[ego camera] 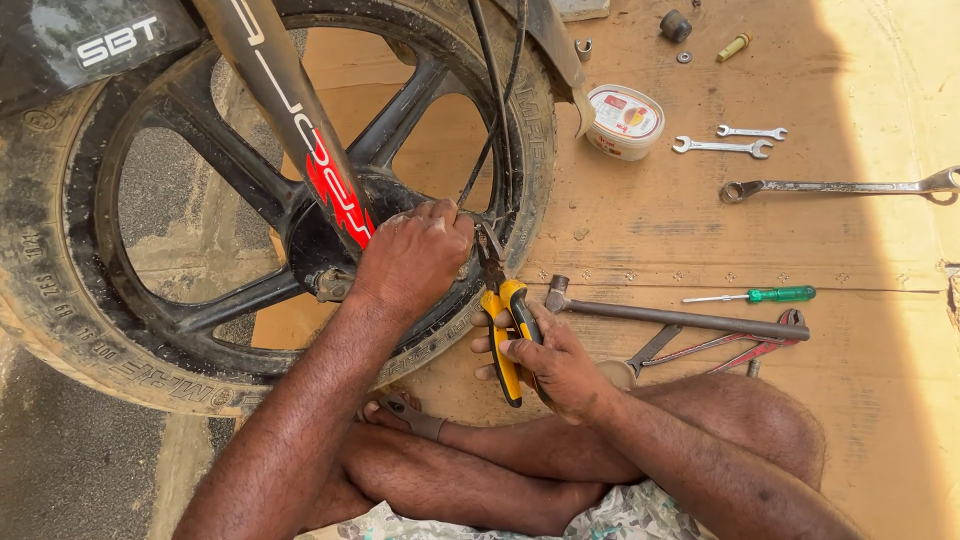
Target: The person sits on cardboard on the ground beside a scooter's front wheel and works on the brake assembly at the wheel hub using pliers. They grip and turn parts around the brake area, reposition the pliers repeatedly, and at times hold a screwdriver while continuing to work on the hub components.
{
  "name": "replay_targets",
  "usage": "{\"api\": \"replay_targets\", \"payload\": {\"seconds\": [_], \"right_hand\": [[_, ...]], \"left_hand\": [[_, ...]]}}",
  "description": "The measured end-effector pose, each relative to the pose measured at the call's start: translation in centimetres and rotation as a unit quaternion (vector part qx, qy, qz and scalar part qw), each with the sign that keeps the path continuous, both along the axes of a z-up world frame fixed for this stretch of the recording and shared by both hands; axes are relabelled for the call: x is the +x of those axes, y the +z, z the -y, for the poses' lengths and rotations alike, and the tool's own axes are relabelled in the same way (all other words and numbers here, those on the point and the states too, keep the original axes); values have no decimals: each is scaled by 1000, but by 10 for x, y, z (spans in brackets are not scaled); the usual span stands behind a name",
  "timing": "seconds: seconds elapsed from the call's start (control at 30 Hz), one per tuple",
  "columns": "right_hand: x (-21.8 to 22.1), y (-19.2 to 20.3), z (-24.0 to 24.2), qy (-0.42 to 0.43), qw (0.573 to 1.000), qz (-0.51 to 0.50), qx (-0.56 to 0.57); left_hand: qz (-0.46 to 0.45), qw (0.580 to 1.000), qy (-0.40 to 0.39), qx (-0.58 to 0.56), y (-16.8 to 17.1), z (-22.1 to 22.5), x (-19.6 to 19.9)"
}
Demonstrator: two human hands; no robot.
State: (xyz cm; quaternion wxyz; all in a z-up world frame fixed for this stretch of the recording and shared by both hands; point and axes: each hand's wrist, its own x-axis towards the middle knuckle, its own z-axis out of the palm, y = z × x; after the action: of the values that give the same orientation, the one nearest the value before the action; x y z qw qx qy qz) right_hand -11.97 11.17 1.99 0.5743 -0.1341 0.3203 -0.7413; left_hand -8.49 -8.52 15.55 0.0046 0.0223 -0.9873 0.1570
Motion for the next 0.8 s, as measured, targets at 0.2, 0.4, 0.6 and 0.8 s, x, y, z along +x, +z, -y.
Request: {"api": "replay_targets", "payload": {"seconds": [0.2, 0.4, 0.6, 0.8], "right_hand": [[0, 6, -1, 7, 1000, 7, -3], [0, 5, -1, 0, 1000, -7, 30], [2, 8, 2, -24, 998, 60, 22], [-6, 24, -1, -11, 983, 175, -60]], "left_hand": [[-10, 1000, -6, -4, -3, 2, 0], [-7, 1000, -2, 6, -3, 1, 0], [-4, 1000, 0, 5, -3, 0, 0], [-6, 1000, -1, 4, 0, -2, -1]]}}
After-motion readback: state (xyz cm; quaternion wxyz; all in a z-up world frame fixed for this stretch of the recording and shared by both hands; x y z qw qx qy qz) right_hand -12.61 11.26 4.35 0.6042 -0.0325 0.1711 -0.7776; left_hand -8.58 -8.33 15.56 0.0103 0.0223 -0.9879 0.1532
